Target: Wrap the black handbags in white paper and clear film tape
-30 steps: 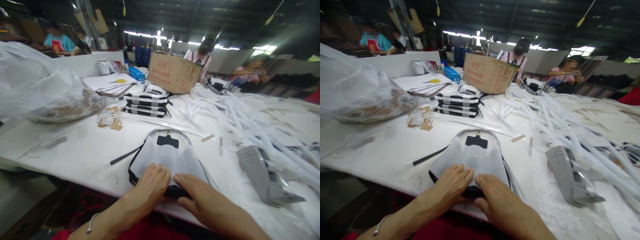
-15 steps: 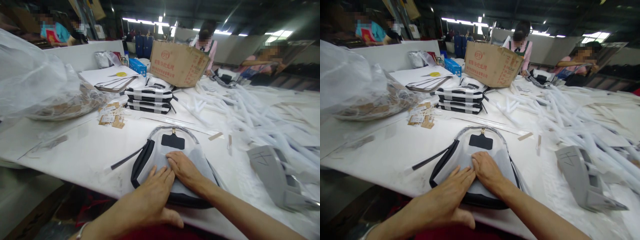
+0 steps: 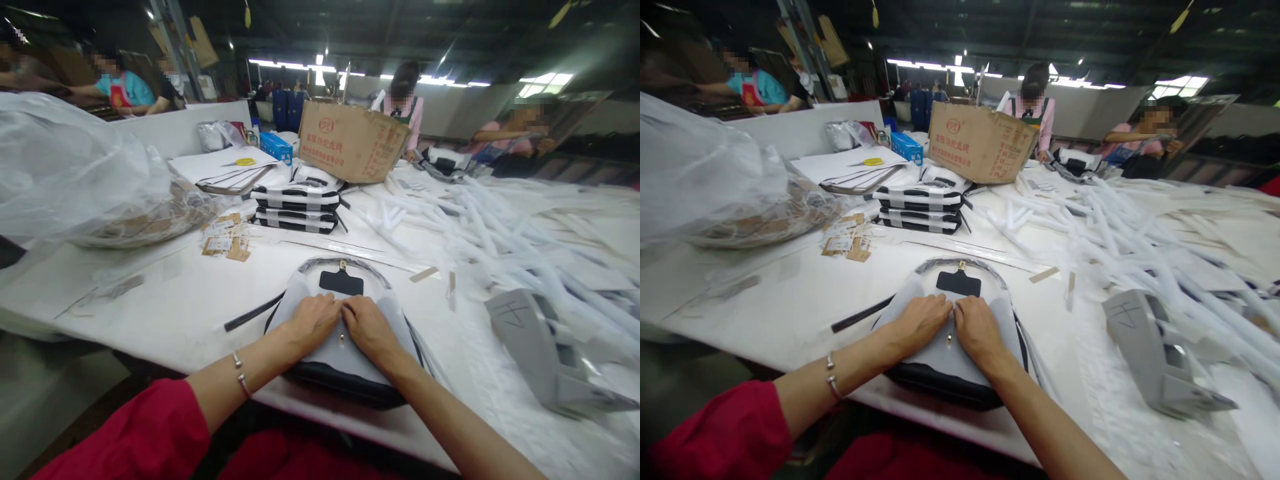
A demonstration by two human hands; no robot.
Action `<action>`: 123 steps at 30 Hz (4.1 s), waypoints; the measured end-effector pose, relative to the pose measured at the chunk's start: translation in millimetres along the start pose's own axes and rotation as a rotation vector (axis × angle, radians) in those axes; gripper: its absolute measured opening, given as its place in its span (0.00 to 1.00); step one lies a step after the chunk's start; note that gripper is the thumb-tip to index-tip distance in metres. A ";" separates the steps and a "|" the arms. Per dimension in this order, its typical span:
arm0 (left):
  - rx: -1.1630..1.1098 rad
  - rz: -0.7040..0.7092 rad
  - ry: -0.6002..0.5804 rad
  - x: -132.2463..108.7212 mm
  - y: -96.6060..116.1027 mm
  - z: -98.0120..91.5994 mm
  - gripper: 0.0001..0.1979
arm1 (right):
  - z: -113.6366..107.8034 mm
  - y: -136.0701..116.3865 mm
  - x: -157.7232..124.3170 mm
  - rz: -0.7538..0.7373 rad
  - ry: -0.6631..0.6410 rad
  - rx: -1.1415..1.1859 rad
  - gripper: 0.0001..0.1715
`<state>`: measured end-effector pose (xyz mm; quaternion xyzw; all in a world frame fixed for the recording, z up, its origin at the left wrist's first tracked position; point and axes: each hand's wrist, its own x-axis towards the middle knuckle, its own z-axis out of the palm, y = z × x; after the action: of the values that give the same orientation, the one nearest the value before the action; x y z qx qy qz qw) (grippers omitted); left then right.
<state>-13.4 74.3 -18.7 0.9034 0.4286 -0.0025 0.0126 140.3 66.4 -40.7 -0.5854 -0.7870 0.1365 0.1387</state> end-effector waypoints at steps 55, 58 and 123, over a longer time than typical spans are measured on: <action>-0.288 -0.044 0.212 3.9 -38.4 35.1 0.26 | 11.8 27.9 35.7 0.064 0.224 -0.199 0.32; -0.277 -0.087 0.153 7.3 -35.7 32.1 0.30 | 12.5 36.3 42.4 0.118 0.163 -0.039 0.35; 0.043 -0.030 0.593 -105.1 52.9 28.3 0.08 | -27.2 13.5 -53.2 -0.415 -0.244 0.456 0.16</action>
<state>-38.8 -41.3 -44.3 0.8583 0.4267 0.2525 -0.1322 177.2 20.5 -23.8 -0.3458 -0.8494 0.3472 0.1960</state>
